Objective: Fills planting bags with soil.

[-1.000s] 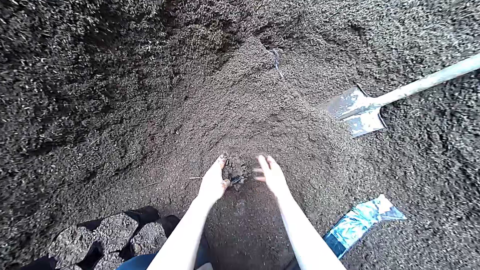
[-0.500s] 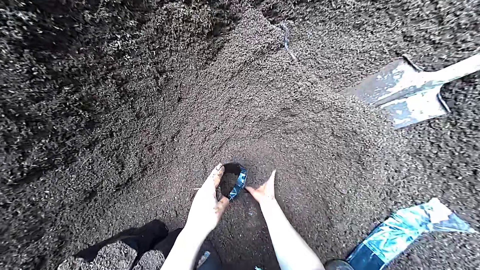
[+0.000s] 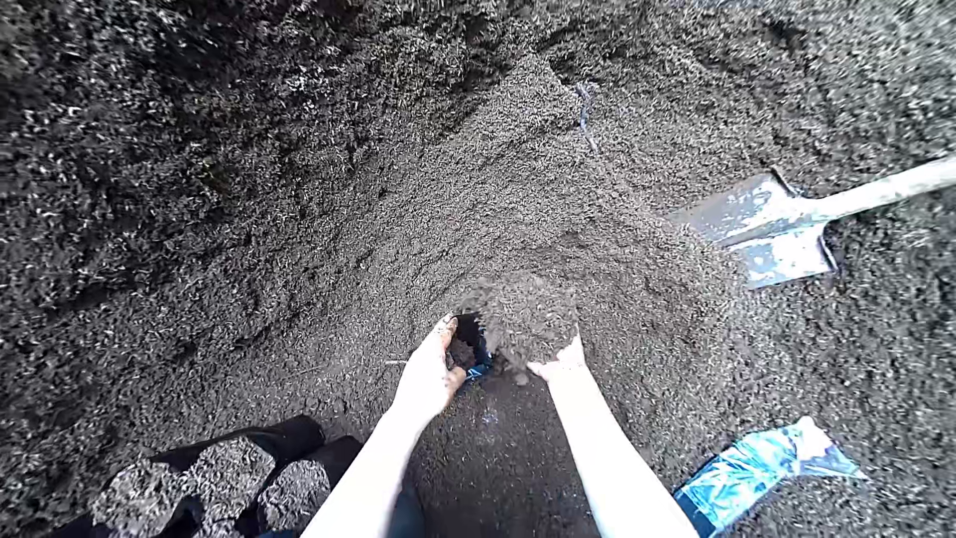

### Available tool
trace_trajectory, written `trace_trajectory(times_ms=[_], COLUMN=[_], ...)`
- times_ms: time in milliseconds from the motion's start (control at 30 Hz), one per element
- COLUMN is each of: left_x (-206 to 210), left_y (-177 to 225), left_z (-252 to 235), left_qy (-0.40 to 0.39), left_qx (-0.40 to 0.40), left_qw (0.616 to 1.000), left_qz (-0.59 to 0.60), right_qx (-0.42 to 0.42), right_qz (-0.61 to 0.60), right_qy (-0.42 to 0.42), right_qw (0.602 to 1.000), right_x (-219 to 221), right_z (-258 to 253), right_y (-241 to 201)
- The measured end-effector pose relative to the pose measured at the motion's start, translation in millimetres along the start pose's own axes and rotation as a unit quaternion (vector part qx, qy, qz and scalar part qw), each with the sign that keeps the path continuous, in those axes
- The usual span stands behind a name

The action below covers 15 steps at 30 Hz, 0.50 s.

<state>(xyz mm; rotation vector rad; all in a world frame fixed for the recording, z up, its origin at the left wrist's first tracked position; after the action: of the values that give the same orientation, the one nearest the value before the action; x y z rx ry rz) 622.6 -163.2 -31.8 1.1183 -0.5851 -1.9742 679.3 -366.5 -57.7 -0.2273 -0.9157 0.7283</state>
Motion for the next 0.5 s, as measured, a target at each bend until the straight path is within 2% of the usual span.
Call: trace_trajectory(times_ms=[100, 200, 267, 400, 467, 500], left_x=[3, 2, 0, -3, -5, -6], left_y=[4, 6, 4, -3, -7, -9], left_z=[2, 6, 9, 7, 4, 3], left_qy=[-0.001, 0.019, 0.030, 0.033, 0.031, 0.025], left_qx=[0.007, -0.024, -0.037, -0.026, -0.022, -0.019], left_qw=[1.000, 0.999, 0.999, 0.999, 0.999, 0.999], left_qz=[0.009, 0.019, 0.018, 0.000, -0.002, -0.007], right_qx=[0.028, -0.018, -0.051, -0.056, -0.091, -0.086], right_qz=[0.020, 0.179, 0.313, 0.525, 0.570, 0.570], right_qy=[-0.063, -0.102, -0.098, -0.083, -0.076, -0.057], right_qw=[0.997, 0.978, 0.943, 0.845, 0.813, 0.815], right_x=[17, 31, 45, 66, 49, 30], right_z=[19, 20, 25, 34, 29, 26], right_y=[12, 26, 27, 15, 6, 8])
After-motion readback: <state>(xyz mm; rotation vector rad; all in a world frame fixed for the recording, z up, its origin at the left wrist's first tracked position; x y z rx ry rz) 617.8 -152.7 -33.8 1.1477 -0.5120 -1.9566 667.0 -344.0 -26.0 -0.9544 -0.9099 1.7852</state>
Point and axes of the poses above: each hand's wrist, its own z-axis away from the middle knuckle, its own x-axis out of the palm, y = z × x, the point moved 1 cm from there along -z, towards the middle knuckle, and after that the axes turned 3 degrees about -x, right-handed, at the moved point
